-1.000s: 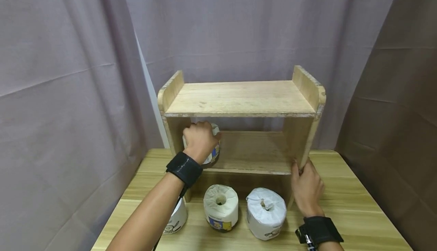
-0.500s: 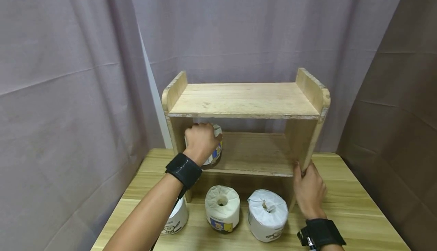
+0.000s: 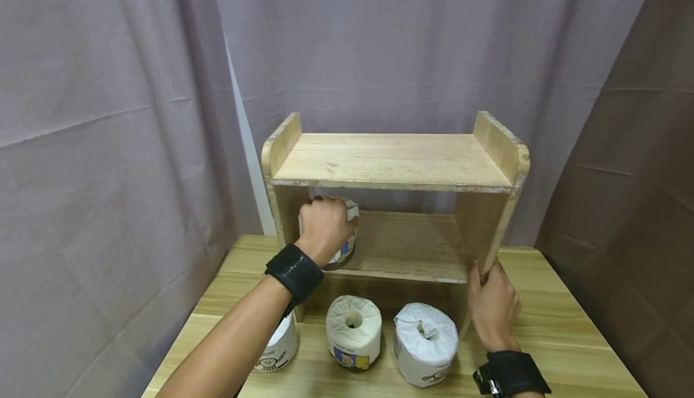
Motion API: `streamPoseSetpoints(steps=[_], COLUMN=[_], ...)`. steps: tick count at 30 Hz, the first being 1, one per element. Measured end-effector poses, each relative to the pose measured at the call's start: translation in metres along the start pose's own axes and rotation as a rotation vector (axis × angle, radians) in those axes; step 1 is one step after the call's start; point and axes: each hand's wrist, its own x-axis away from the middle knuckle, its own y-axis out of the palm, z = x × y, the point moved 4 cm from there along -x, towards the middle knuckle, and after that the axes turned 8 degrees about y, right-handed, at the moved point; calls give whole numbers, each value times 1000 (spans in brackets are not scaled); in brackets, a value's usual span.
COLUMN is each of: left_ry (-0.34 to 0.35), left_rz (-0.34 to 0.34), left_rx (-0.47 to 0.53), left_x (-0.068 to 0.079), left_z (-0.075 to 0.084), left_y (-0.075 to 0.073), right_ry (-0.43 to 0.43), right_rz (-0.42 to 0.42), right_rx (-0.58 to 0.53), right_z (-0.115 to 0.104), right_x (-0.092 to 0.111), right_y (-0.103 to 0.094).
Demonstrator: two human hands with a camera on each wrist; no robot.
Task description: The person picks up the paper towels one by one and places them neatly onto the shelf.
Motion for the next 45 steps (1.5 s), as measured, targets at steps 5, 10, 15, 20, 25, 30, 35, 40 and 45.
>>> streamPoseSetpoints(steps=[5,10,15,20,25,30,35,40,45], left_ry=[45,81,113,167,181,216,257,303,339], left_rz=[36,33,0,42,72,50,-10,-26,-15], left_rx=[-23,-23,-5,-13,-35,-3,47,64,55], left_x=[1,1,3,6,7,5,3,3,4], left_z=[0,-3,-2,1,1,4,8,10,11], left_y=[-5,-7,-5,-4,-6,-8,-7,-6,-4], right_ry=[-2,-14,-9,-6,-17,1,7,9,11], right_rz=[-7,-6,-20,-12,-8,-6,-4,-6,-12], right_rx=[1,-5,2,15,3,9,15,20,22], right_z=[-1,-4,-2,4,5,8,11,12,13], right_x=[-1,-3,-3,-3,-6,-10,-12,-13,-14], right_y=[0,3,1,-5,-6,-7,-9,-11,-12])
